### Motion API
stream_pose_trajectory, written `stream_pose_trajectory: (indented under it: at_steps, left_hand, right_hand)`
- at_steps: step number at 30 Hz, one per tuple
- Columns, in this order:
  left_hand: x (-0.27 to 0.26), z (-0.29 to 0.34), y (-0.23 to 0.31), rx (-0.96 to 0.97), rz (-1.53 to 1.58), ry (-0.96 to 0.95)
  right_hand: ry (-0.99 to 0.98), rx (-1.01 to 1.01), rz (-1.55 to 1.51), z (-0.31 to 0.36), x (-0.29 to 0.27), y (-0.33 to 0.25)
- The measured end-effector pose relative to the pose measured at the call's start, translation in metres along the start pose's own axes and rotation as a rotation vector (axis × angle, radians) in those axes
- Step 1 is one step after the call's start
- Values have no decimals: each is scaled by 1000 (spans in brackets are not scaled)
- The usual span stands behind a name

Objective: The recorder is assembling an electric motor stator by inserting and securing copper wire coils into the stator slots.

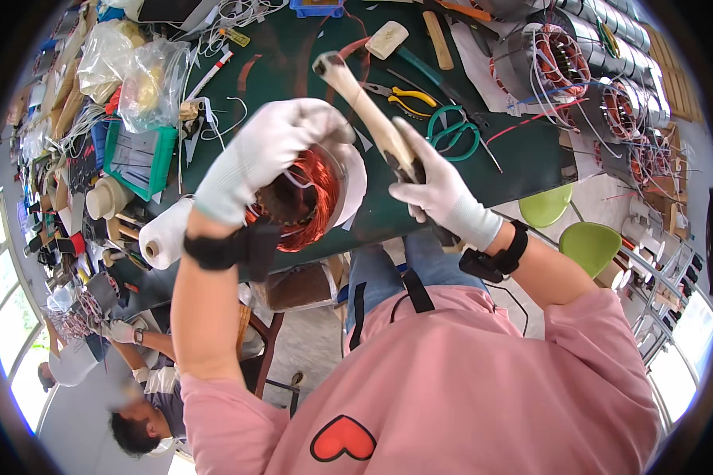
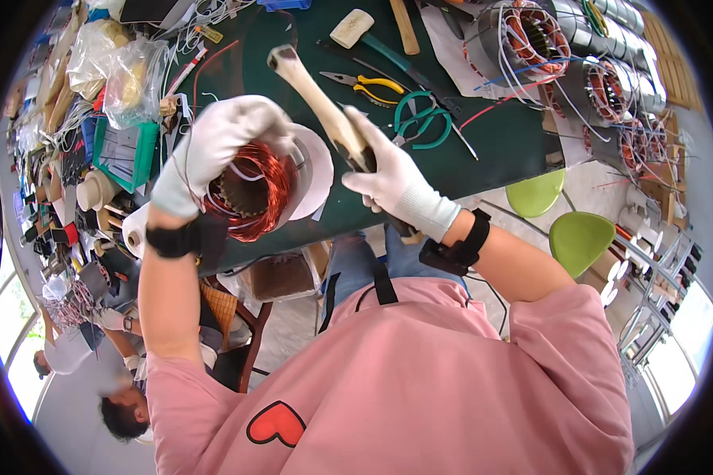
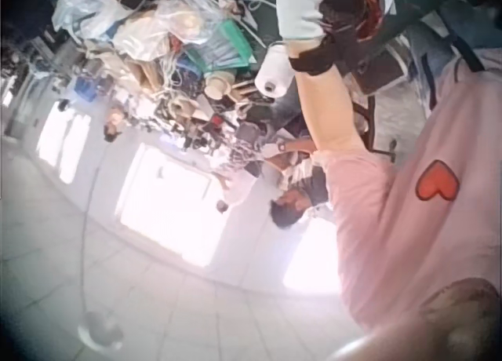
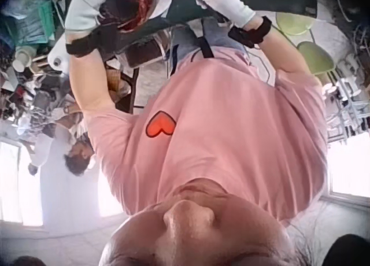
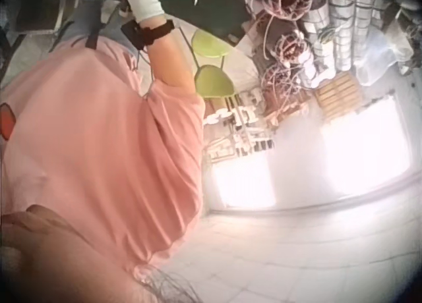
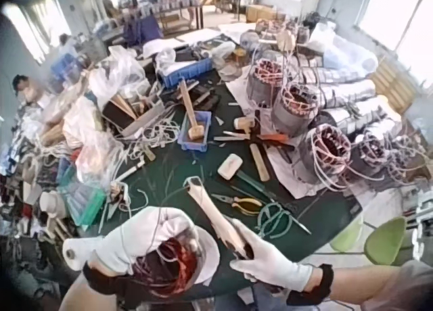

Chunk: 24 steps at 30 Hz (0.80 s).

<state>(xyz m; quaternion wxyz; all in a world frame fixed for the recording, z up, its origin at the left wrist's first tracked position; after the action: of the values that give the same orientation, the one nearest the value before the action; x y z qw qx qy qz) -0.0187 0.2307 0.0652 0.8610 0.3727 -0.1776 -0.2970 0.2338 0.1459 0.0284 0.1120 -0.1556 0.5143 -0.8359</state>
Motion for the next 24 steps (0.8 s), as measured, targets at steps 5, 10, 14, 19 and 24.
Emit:
stream_pose_trajectory:
  at_steps: [5,10,14,19,24]
  left_hand:
    - [-30,123,-67,189,590,247]
    - [56,105,-38,304,-1142,496]
    - [51,99,-90,313,-1121,526]
    - [78,95,-94,314,-1089,726]
    - [88,97,-96,287,-985,822]
  right_hand:
    - [424,-421,-133,-36,-57,-16]
    - [230,-459,511,-28,-5,54]
    - [-134,-930,710,-25,-13,28]
    - [361,-160,-5,-49,-41,8]
    - [-587,-443,1132,-93,-19,-44]
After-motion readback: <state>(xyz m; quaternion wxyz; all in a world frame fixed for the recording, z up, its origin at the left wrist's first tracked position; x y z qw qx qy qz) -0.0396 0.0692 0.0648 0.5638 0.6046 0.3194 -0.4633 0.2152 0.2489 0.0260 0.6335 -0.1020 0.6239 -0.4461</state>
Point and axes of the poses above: each hand's wrist, its own z-axis away from the middle knuckle, its own x-axis out of the palm, y = z × x, the point moved 2 cm from there along -z, towards the middle knuckle, and after that the axes turned 14 degrees about -x, right-handed, at the moved point
